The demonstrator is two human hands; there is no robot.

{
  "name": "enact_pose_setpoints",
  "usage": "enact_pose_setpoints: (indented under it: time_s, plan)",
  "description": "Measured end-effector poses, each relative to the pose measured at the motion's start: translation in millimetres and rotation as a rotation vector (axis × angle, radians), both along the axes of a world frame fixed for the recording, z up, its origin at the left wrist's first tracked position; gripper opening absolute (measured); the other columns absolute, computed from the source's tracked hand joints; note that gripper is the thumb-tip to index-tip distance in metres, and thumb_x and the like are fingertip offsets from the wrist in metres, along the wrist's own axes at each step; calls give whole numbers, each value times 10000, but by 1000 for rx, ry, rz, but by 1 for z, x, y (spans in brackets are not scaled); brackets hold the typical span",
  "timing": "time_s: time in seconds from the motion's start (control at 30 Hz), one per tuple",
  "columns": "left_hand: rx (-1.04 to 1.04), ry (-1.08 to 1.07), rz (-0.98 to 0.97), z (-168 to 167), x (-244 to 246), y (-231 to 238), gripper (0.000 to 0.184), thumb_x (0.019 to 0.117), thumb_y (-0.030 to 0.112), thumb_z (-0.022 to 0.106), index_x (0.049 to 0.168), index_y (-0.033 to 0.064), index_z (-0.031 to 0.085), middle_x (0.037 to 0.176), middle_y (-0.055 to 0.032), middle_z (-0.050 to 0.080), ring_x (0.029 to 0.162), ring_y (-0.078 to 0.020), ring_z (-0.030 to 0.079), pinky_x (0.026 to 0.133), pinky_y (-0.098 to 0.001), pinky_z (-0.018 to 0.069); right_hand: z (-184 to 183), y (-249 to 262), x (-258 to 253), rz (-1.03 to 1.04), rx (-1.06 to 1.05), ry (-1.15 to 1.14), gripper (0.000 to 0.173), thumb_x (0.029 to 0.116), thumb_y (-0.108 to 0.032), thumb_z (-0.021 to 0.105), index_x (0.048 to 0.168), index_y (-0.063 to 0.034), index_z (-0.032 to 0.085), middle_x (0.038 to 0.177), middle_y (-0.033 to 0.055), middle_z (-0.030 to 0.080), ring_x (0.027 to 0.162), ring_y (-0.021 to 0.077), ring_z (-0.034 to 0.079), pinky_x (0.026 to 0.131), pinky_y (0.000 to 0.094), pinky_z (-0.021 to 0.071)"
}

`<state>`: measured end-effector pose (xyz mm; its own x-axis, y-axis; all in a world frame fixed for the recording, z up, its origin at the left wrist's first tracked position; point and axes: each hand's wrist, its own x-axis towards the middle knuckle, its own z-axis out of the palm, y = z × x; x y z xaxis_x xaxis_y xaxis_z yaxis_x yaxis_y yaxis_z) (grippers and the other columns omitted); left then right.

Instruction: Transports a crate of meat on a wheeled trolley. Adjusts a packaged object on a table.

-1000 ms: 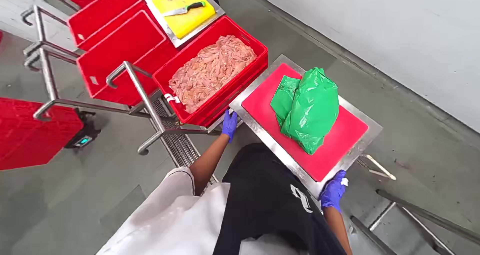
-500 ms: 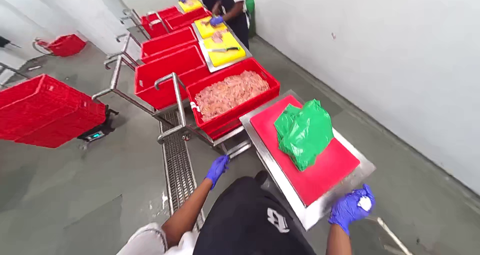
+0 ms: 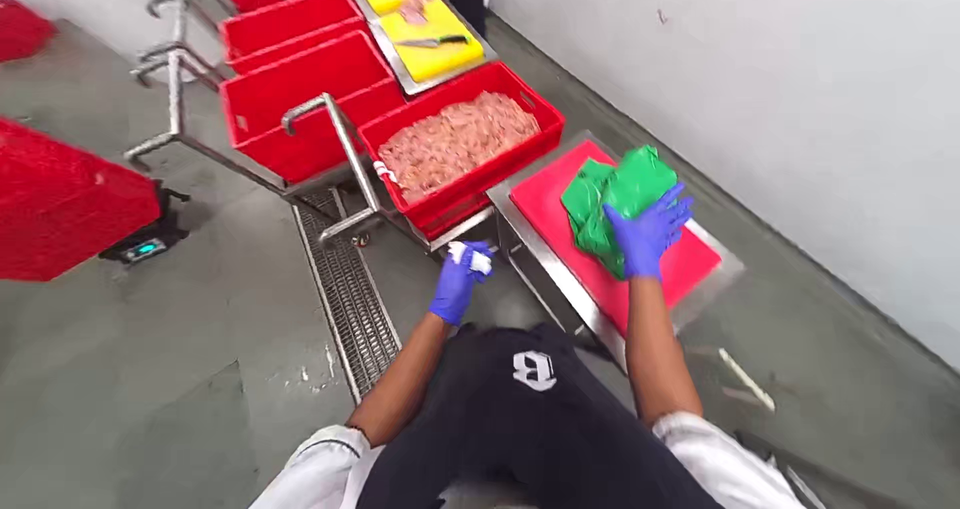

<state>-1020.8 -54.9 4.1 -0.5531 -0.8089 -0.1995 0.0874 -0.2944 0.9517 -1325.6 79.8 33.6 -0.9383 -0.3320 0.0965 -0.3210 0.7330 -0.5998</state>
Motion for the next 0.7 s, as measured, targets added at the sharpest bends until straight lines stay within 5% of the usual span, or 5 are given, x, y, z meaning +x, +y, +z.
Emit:
enact_pose_setpoints:
  time_s: [0.13,0.2,0.33,0.47,0.7]
  plan:
    - [247,-129,131,-44,65,-34,378,1144,222,291,1282,9,570,1001,-91,728,733,-139,692,602,-266,578,-31,8,-72,-245,-149,-339,1309,677,-359,923,1642,-89,82,1376,345,544,1247,503,560,1003,675,469]
    - [356,-178,164,-58,93,-40,397,1147,242,281,1276,16,581,1002,-101,730,719,-147,692,578,-265,567,-33,28,-81,-259,-270,-399,1224,731,-277,894,1633,-58,97,1415,329,524,1275,468,552,1048,637,458]
    - [441,-218,125,-76,109,-58,407,1147,272,285,1265,26,587,987,-95,727,717,-148,691,580,-270,566,-18,33,-54,-242,-205,-526,1332,751,-583,844,1633,-47,2,1533,309,410,1371,431,480,1086,619,434]
    - [386,-240,-9,-75,90,-77,408,1149,270,282,1276,25,583,995,-106,729,727,-158,687,606,-281,565,-62,28,-34,-339,-436,-680,910,746,-475,893,1426,-19,495,1268,187,658,1129,277,667,960,487,559]
    - [316,-152,-164,-65,57,-98,420,1149,258,262,1281,25,586,1028,-102,725,763,-153,692,643,-285,580,-26,35,47,-228,-1345,-671,343,1116,-249,325,1386,-99,475,1200,46,652,1102,104,641,937,314,560]
